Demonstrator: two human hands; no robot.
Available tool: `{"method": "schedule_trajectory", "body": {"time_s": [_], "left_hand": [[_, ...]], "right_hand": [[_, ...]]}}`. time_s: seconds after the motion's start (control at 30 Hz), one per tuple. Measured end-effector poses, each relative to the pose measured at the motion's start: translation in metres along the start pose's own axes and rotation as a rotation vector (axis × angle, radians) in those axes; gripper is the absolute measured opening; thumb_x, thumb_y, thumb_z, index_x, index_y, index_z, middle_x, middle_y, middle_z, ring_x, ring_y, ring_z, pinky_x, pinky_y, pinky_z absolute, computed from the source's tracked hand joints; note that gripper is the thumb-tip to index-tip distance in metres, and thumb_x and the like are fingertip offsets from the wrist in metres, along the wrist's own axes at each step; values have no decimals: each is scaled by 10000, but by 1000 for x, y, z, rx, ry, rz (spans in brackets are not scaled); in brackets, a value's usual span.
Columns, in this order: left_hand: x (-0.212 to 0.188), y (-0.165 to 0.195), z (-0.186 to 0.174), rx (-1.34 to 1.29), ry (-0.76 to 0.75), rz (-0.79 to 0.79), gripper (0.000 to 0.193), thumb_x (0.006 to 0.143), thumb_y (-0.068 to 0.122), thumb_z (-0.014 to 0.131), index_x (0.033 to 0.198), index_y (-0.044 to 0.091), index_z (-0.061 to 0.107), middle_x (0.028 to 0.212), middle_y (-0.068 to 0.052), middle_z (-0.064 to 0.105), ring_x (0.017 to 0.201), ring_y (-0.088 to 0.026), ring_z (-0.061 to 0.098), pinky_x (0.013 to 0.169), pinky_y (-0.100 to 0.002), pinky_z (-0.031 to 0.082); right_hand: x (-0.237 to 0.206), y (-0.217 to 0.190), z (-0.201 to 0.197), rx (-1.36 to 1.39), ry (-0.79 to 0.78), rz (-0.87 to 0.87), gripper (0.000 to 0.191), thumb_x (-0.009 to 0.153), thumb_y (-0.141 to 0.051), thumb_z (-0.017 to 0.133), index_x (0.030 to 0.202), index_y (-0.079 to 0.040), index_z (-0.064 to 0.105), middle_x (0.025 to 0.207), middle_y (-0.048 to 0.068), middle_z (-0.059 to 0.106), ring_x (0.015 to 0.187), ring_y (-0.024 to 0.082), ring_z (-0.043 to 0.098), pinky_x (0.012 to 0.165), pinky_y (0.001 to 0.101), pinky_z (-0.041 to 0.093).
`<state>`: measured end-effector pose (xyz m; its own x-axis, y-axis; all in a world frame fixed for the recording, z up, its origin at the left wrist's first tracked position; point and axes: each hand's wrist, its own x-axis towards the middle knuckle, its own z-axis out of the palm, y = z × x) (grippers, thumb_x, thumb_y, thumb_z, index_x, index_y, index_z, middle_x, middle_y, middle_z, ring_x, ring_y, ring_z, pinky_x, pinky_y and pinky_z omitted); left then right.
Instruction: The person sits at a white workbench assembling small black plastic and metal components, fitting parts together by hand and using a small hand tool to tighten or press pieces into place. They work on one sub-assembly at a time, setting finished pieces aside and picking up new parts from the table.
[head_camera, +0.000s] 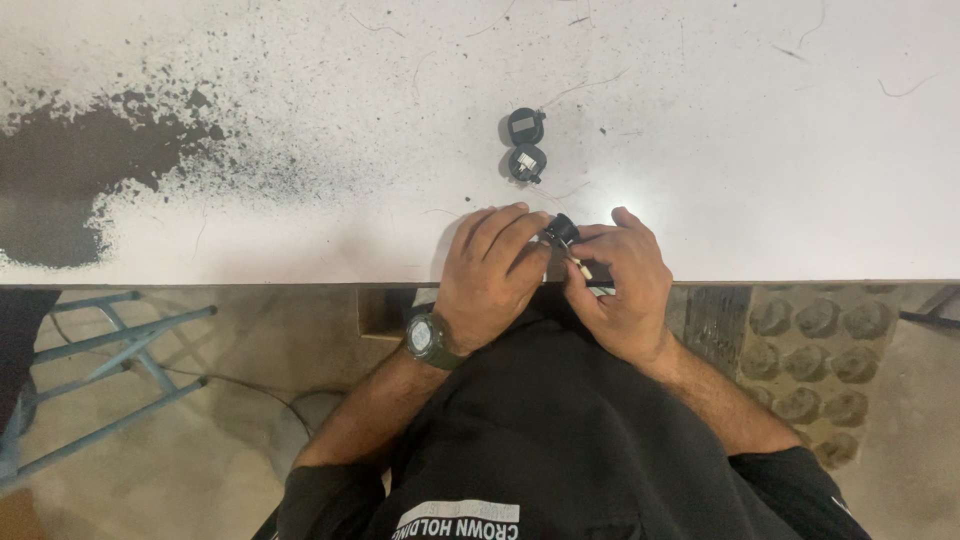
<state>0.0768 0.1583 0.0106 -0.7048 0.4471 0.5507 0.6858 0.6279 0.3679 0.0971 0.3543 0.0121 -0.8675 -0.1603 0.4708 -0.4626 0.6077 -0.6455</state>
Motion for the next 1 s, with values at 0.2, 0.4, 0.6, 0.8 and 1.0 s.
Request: {"method": "schedule_trajectory", "body": {"time_s": [0.2,0.4,0.6,0.8,1.0], "left_hand": [[1,5,3,30,60,1,160,923,126,783,1065,102,712,1342,-68,611,1298,-262,557,1102,-508,465],[4,7,5,-10,62,-140,137,911,119,771,1040,108,727,1332,-56,596,1294,-263,562,1125,-515,433],[2,9,5,-43,-1,-249,89,888,141,759,954,118,705,1247,-22,643,1280,-242,579,1156,-527,377],[0,7,7,-68,6,-262,90,920,137,728,994,105,686,1239,-13,698,1298,-229,582,1191,-525,356],[-2,2,6,-111,-39,-259,72,925,140,720,983,114,687,1244,-10,713,1318,-228,575,1196,-522,349]], "right_hand": [[0,1,1,-15,-12,-24,267,846,7,803,1040,-68,635,1018,84,712,1046,270,719,1129,546,499],[-1,1,1,-22,-1,-18,271,826,11,800,1025,-62,632,1013,88,708,1032,285,712,1122,546,497],[-7,6,4,-48,7,-63,286,824,27,792,1031,-66,619,1000,94,688,1088,305,707,1159,556,451],[-19,19,6,-1,-14,-225,350,841,58,793,1064,-84,564,975,78,655,1208,320,696,1178,542,422],[-19,21,9,-44,-21,-200,347,851,82,793,1067,-75,570,998,77,697,1190,288,709,1180,525,432]]}}
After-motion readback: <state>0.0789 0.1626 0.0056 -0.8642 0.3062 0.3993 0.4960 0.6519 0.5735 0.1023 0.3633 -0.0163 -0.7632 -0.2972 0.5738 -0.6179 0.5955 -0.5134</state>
